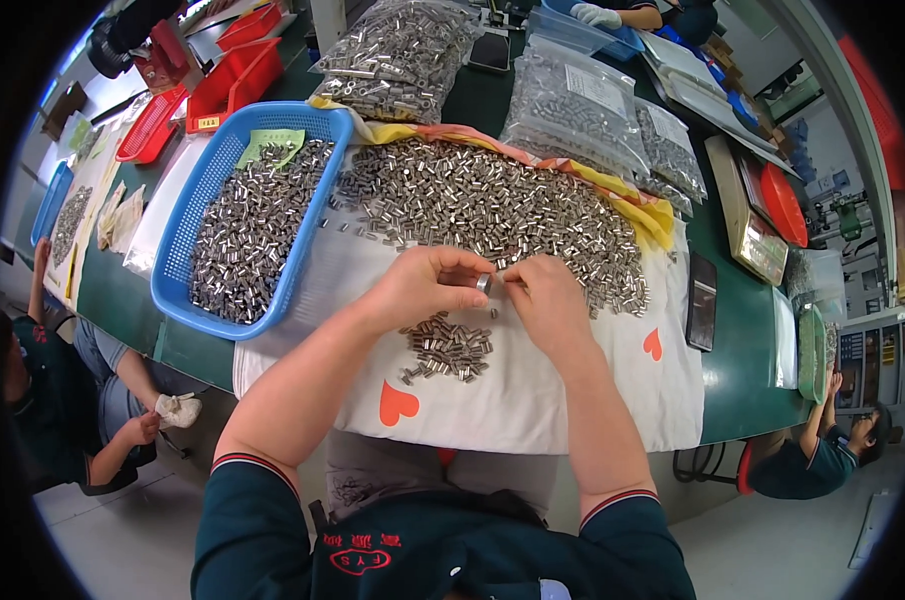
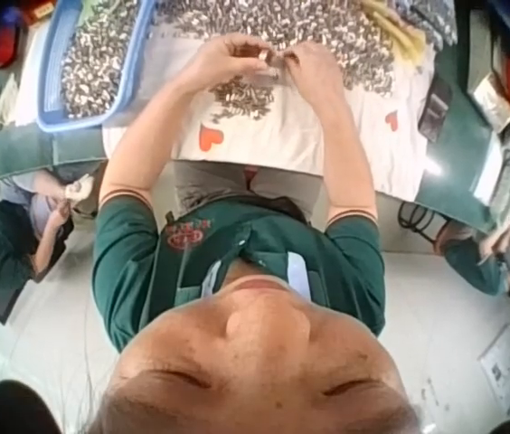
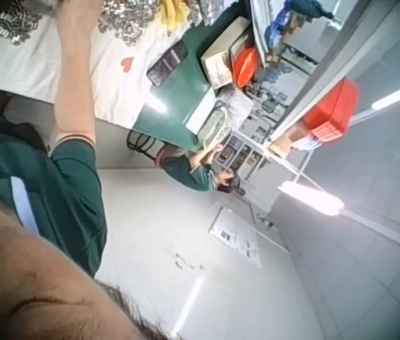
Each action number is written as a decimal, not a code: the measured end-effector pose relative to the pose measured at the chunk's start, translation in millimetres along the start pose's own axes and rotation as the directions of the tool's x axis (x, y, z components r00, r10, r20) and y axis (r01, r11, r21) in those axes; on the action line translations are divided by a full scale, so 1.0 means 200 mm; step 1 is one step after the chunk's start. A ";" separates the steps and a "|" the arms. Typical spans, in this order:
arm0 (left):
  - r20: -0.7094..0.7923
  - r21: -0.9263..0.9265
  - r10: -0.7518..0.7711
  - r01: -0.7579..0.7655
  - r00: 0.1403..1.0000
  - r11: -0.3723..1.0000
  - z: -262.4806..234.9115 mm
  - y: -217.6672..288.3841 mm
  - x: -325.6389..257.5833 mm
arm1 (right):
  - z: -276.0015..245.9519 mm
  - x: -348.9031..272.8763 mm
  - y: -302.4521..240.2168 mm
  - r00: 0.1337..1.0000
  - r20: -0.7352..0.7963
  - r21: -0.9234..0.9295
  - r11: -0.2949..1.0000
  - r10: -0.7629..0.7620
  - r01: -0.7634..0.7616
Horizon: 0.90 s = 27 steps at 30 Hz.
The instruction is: Inspecting and sorting small metal hardware components at a manufacturing workbench.
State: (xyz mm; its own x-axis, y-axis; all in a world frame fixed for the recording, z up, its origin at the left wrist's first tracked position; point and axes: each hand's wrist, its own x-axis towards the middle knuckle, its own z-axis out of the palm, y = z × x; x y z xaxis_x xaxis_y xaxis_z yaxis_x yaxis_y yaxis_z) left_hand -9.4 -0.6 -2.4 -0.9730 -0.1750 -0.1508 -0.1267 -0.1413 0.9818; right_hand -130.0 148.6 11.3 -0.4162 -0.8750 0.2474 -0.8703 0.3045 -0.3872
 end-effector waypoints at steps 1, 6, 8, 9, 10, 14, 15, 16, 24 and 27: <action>-0.018 -0.053 0.025 -0.026 1.000 0.998 0.00 0.00 0.00 | -0.01 0.00 -0.01 0.998 0.027 0.105 0.993 0.058 -0.060; -0.081 -0.121 0.054 -0.064 0.995 0.991 -0.01 -0.02 0.01 | -0.06 -0.01 -0.07 0.966 0.255 0.212 0.972 0.044 -0.100; -0.077 -0.108 0.074 -0.082 0.994 0.991 -0.02 -0.03 0.01 | -0.11 -0.01 -0.09 0.878 0.476 0.371 0.918 -0.055 -0.143; -0.075 -0.108 0.076 -0.084 0.994 0.991 -0.02 -0.02 0.01 | -0.11 -0.01 -0.08 0.879 0.474 0.369 0.918 -0.054 -0.143; -0.065 -0.119 0.055 -0.062 0.996 0.991 -0.02 -0.02 0.02 | -0.11 -0.01 -0.07 0.946 0.322 0.433 0.883 0.037 -0.182; -0.048 -0.152 0.036 -0.043 0.998 0.987 0.02 0.01 0.03 | -0.08 -0.03 -0.03 0.966 0.086 0.699 0.677 0.244 -0.233; -0.062 -0.074 0.042 -0.047 0.997 0.996 0.03 0.02 0.04 | -0.10 -0.02 -0.06 0.971 0.072 0.679 0.702 0.227 -0.214; -0.072 0.004 0.054 -0.054 0.996 0.999 0.02 0.03 0.02 | -0.07 -0.02 -0.06 0.975 0.076 0.669 0.714 0.211 -0.207; -0.056 -0.191 0.059 -0.068 0.997 0.979 0.00 -0.01 0.00 | -0.05 -0.02 -0.08 0.980 0.059 0.695 0.697 0.189 -0.176; -0.053 -0.196 0.033 -0.043 0.998 0.980 0.01 -0.01 0.00 | -0.04 -0.03 -0.09 0.990 -0.088 0.584 0.810 0.115 -0.042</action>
State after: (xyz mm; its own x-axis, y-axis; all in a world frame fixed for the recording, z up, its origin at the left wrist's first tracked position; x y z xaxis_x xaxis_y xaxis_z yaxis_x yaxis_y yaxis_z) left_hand -9.9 0.6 -4.2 -0.9650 -0.2313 -0.1239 -0.0442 -0.3222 0.9456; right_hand -114.8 151.7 23.7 -0.5349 -0.7978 0.2781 -0.5336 0.0637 -0.8433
